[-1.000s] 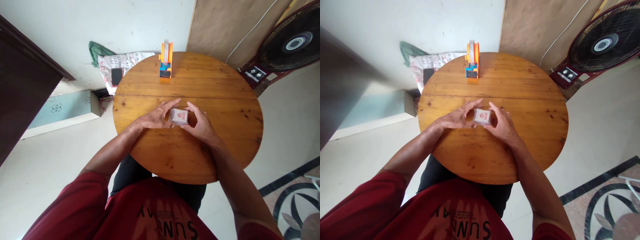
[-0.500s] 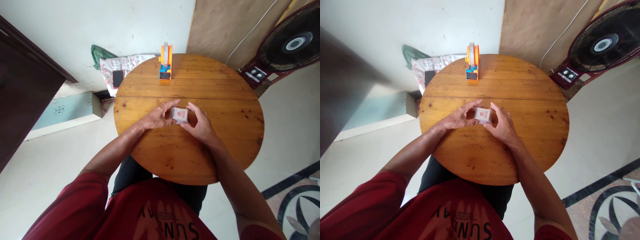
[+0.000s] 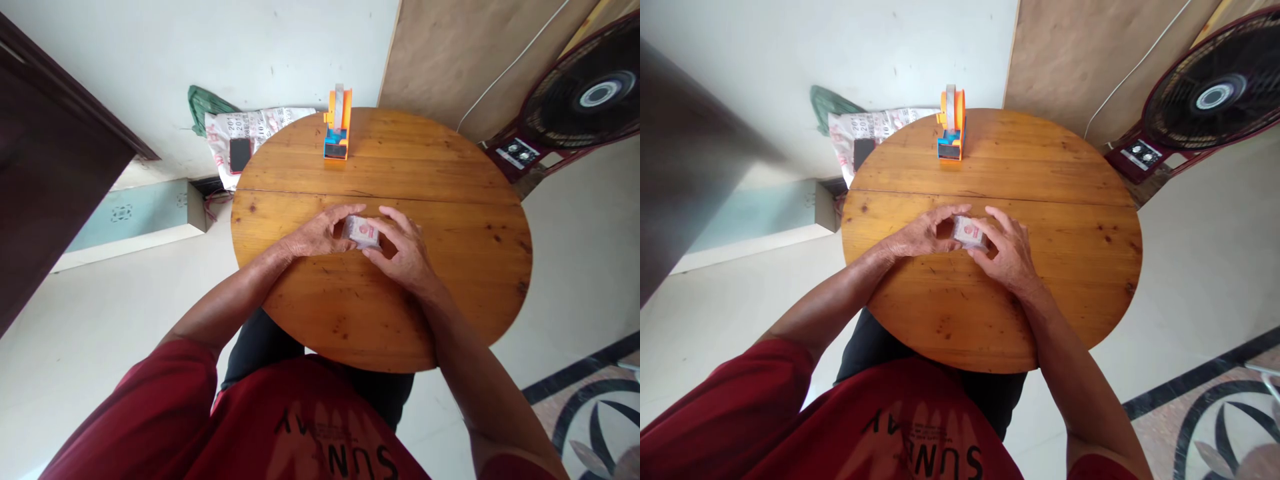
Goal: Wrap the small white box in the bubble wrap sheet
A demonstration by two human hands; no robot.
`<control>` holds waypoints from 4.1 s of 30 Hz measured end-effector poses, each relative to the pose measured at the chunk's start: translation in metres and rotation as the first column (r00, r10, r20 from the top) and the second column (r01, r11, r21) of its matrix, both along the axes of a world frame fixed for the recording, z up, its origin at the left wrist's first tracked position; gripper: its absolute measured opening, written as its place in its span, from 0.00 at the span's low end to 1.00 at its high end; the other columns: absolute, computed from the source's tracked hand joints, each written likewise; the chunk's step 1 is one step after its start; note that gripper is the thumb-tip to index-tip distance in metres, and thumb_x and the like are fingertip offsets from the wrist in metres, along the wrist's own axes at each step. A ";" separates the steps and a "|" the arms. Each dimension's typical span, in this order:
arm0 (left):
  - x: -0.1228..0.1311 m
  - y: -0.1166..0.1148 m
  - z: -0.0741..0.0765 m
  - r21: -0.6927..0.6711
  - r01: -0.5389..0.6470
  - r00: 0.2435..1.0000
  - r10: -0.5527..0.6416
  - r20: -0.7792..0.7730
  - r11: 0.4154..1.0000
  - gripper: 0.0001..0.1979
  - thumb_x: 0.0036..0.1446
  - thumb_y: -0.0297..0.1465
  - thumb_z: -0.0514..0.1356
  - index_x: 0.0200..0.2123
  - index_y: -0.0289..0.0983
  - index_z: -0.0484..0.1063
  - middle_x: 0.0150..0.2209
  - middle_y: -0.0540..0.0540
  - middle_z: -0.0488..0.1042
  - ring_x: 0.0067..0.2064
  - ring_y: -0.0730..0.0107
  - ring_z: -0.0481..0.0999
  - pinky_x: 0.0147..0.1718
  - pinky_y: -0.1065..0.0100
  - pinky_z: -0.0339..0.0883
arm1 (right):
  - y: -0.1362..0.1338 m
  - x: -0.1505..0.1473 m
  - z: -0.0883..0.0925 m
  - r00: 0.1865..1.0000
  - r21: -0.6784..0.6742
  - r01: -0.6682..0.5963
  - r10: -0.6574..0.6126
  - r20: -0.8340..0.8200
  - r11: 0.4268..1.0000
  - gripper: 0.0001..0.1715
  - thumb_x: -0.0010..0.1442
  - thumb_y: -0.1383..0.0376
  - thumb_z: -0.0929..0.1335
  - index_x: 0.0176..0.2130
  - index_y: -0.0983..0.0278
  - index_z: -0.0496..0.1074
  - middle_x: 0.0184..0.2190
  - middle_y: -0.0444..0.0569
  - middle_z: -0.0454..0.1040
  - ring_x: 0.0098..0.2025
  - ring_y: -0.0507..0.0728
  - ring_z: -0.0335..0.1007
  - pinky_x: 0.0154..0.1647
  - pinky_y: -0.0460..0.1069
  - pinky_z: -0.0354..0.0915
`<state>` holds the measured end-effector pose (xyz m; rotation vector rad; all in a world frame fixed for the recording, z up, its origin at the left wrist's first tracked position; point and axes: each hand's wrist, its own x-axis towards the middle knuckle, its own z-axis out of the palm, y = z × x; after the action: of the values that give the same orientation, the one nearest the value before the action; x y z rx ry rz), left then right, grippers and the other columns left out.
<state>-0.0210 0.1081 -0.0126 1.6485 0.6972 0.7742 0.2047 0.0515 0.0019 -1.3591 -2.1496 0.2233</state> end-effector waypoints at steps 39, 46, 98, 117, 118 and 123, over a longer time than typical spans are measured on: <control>-0.003 0.008 -0.005 0.362 0.008 0.964 0.089 -0.251 0.932 0.48 0.44 0.44 0.75 0.67 0.39 0.64 0.62 0.35 0.68 0.64 0.46 0.66 0.65 0.47 0.59 | 0.002 0.010 0.001 0.996 -0.241 -0.014 -0.008 -0.090 0.970 0.49 0.53 0.60 0.72 0.69 0.56 0.56 0.65 0.58 0.69 0.64 0.72 0.67 0.63 0.71 0.61; -0.007 0.008 0.007 0.369 -0.021 0.969 0.110 -0.221 0.929 0.36 0.48 0.42 0.73 0.59 0.37 0.73 0.52 0.37 0.72 0.53 0.55 0.74 0.58 0.54 0.67 | 0.002 0.017 0.006 0.994 -0.283 -0.009 -0.023 -0.110 0.959 0.48 0.55 0.61 0.71 0.70 0.56 0.56 0.64 0.57 0.70 0.66 0.70 0.66 0.65 0.71 0.60; -0.004 0.008 -0.009 0.160 -0.006 0.997 0.018 -0.077 0.987 0.41 0.51 0.35 0.71 0.67 0.40 0.62 0.51 0.42 0.73 0.46 0.66 0.73 0.48 0.62 0.69 | 0.001 0.003 -0.001 0.988 -0.195 0.088 -0.111 -0.112 0.977 0.35 0.55 0.59 0.72 0.61 0.59 0.68 0.58 0.56 0.76 0.59 0.70 0.72 0.62 0.68 0.63; -0.001 0.011 -0.002 0.452 0.002 1.000 0.005 -0.014 0.892 0.18 0.57 0.39 0.69 0.49 0.39 0.80 0.49 0.38 0.77 0.52 0.59 0.76 0.54 0.56 0.71 | 0.000 0.012 0.007 0.992 -0.231 0.066 -0.089 -0.088 0.971 0.31 0.57 0.57 0.71 0.59 0.57 0.71 0.58 0.56 0.76 0.60 0.70 0.71 0.61 0.69 0.64; -0.001 0.012 -0.004 0.455 0.001 1.000 0.005 -0.011 0.891 0.17 0.57 0.39 0.69 0.49 0.39 0.80 0.49 0.38 0.77 0.52 0.59 0.76 0.54 0.56 0.71 | 0.000 0.012 0.005 0.991 -0.217 0.070 -0.092 -0.092 0.974 0.29 0.57 0.57 0.71 0.58 0.58 0.72 0.57 0.56 0.77 0.59 0.70 0.72 0.61 0.68 0.64; -0.001 0.013 -0.008 0.466 -0.014 0.998 0.045 -0.054 0.885 0.17 0.55 0.41 0.70 0.45 0.41 0.82 0.47 0.40 0.78 0.51 0.59 0.76 0.56 0.53 0.68 | 0.003 0.010 -0.001 0.991 -0.186 0.059 -0.081 -0.111 0.981 0.26 0.58 0.58 0.70 0.56 0.56 0.73 0.54 0.54 0.79 0.56 0.69 0.75 0.59 0.68 0.65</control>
<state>-0.0216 0.1211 -0.0209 2.1092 0.6097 0.9686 0.2142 0.0542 0.0008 -1.4816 -2.0196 0.4709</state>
